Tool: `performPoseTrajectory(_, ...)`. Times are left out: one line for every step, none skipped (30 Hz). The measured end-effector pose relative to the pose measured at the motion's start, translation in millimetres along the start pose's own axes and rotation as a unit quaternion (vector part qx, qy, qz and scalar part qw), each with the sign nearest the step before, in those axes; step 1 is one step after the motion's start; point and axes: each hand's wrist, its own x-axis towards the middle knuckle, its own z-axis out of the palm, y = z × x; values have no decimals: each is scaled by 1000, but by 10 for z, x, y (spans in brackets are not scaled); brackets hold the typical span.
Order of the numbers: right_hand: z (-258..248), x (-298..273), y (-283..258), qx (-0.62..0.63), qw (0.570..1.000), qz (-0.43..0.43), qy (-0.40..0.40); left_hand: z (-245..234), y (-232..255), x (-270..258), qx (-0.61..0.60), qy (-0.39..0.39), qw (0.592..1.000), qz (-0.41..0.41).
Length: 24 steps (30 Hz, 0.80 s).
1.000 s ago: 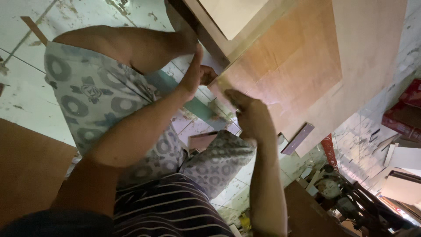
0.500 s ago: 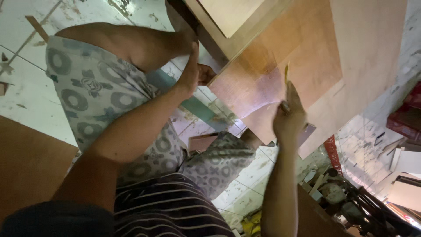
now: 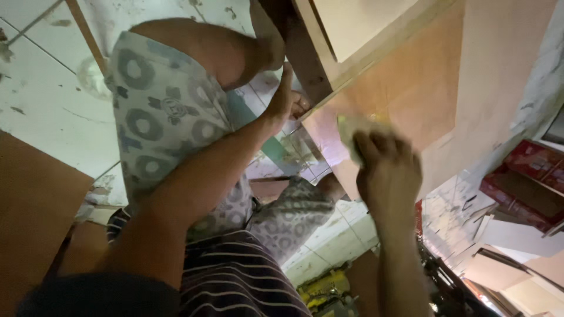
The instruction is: The person pours a yellow liquid adhesive from a plastic bottle onto a square piece of wood and spreads it across the surface with a small piece of wood.
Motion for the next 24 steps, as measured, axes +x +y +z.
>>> performPoseTrajectory(-64,277,-39,-56,997,-59,19,35,132,-171,1,-1,1000,1)
performPoseTrajectory(-128,545,-83,-112,986,-119,36,65,241,-353,0,-1,1000,1)
performPoseTrajectory(-30,761,-221,-114,985,-123,38,49,208,-299,-4,0,1000,3)
performPoseTrajectory(72,959,-355,-133,975,-172,54,44,166,-241,-7,-3,1000,5)
performPoseTrajectory(177,1164,-482,-152,961,-220,70,43,128,-175,-10,-5,1000,6)
performPoseTrajectory(39,1148,-630,-155,961,-219,68,27,70,-112,-11,-9,1000,6)
performPoseTrajectory(-94,1140,-777,-204,952,-227,-15,12,16,-42,-12,-13,1000,6)
performPoseTrajectory(-221,1138,-935,-249,934,-236,-99,-15,-41,24,-14,-15,1000,6)
performPoseTrajectory(-89,993,-726,-251,933,-236,-101,26,71,-78,-16,-17,1000,5)
performPoseTrajectory(54,823,-523,-187,955,-224,-55,56,130,-202,-38,-7,999,21)
performPoseTrajectory(192,647,-310,-121,970,-210,-10,92,188,-327,-60,2,998,36)
performPoseTrajectory(221,506,-257,-121,970,-212,-12,69,172,-308,-63,3,997,35)
performPoseTrajectory(240,358,-189,-90,976,-197,31,64,156,-295,-58,-3,998,26)
performPoseTrajectory(270,220,-125,-60,979,-175,80,61,178,-256,-45,-12,999,20)
performPoseTrajectory(540,61,-28,-62,980,-170,83,59,101,-105,-41,-16,999,22)
performPoseTrajectory(823,-99,57,-29,985,-136,106,38,12,35,-33,-6,999,23)
performPoseTrajectory(1108,-264,139,4,986,-101,129,19,-81,173,-25,4,999,23)
performPoseTrajectory(1169,-351,141,9,986,-102,131,1,-88,198,-22,8,999,24)
performPoseTrajectory(1231,-442,143,38,986,-85,137,-16,-99,221,4,13,1000,10)
performPoseTrajectory(1299,-521,149,67,985,-69,143,-30,-95,254,31,18,999,-3)
performPoseTrajectory(1297,-480,213,72,984,-69,147,-6,-111,250,34,22,999,-1)
performPoseTrajectory(1293,-448,282,78,984,-54,150,15,-140,234,22,30,999,16)
performPoseTrajectory(1289,-415,354,85,984,-40,152,41,-169,220,10,37,999,32)
performPoseTrajectory(1077,-245,250,87,983,-36,156,20,-141,167,16,38,999,34)
